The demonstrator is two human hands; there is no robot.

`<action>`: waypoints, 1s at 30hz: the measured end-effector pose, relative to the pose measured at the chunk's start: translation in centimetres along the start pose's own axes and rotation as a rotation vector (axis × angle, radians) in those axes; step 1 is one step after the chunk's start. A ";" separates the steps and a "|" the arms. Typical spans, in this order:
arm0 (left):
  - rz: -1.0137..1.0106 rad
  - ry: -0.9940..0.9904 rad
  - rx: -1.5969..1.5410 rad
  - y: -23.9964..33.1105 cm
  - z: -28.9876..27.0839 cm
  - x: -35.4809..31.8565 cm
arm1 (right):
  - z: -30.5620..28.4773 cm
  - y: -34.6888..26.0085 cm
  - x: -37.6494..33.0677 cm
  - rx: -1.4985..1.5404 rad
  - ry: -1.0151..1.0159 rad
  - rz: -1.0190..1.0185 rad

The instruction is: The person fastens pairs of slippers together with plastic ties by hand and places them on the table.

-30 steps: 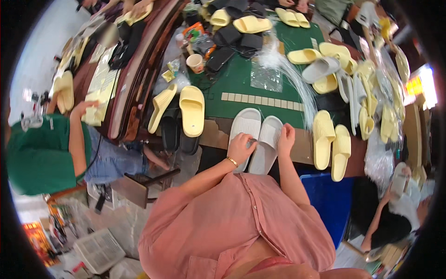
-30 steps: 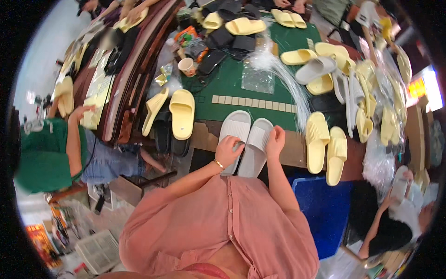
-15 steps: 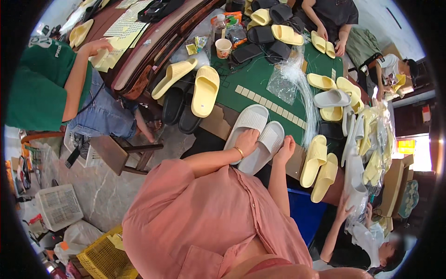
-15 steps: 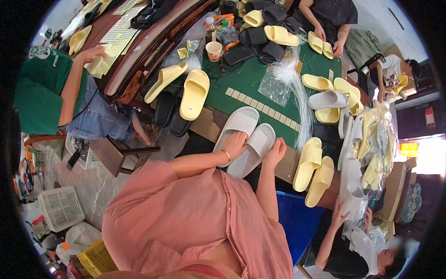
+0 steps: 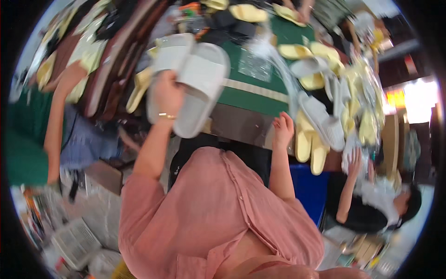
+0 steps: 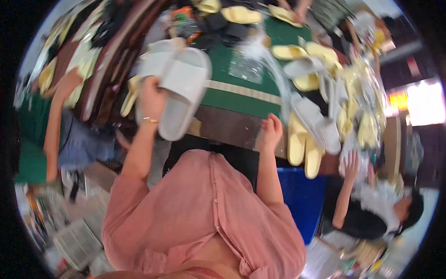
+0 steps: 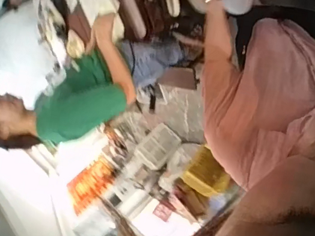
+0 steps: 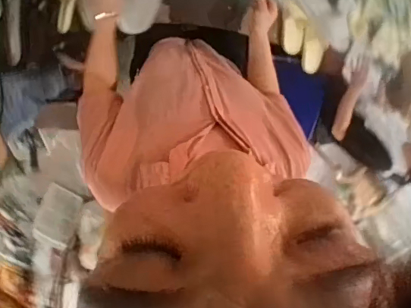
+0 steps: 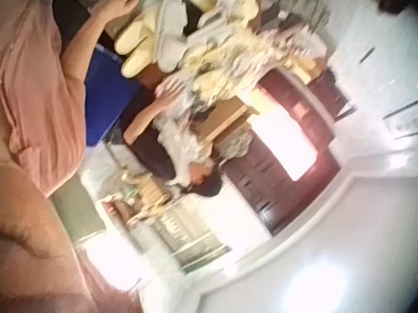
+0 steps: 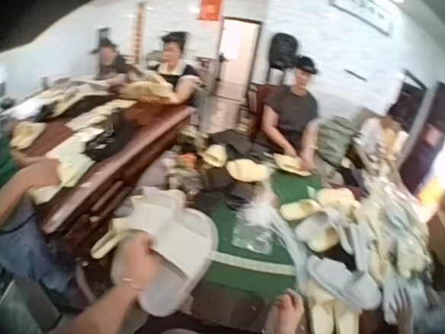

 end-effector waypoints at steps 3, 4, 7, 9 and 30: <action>-0.026 -0.033 0.256 -5.4 -2.1 1.9 | -0.6 -1.5 0.4 -0.046 0.020 -0.103; -0.027 -0.102 0.301 -7.6 -2.2 2.0 | -1.3 -1.4 1.1 -0.020 0.003 -0.140; -0.156 -0.251 0.439 -10.8 -1.4 0.8 | -3.5 -4.3 1.9 -0.182 0.108 -0.183; -0.142 -0.263 0.432 -10.7 -1.0 0.6 | -6.2 -5.7 3.0 -0.446 0.306 -0.447; 0.025 -0.249 -0.084 0.7 5.4 -7.3 | -14.7 -11.5 7.0 -1.146 0.975 -0.079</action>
Point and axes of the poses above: each hand's wrist, its own x-axis towards the middle knuckle, its own z-axis out of the palm, y = z × x, the point moved 1 cm from there along x, towards the middle knuckle, and after that the axes turned 12 degrees about -x, right-handed, at the moved point
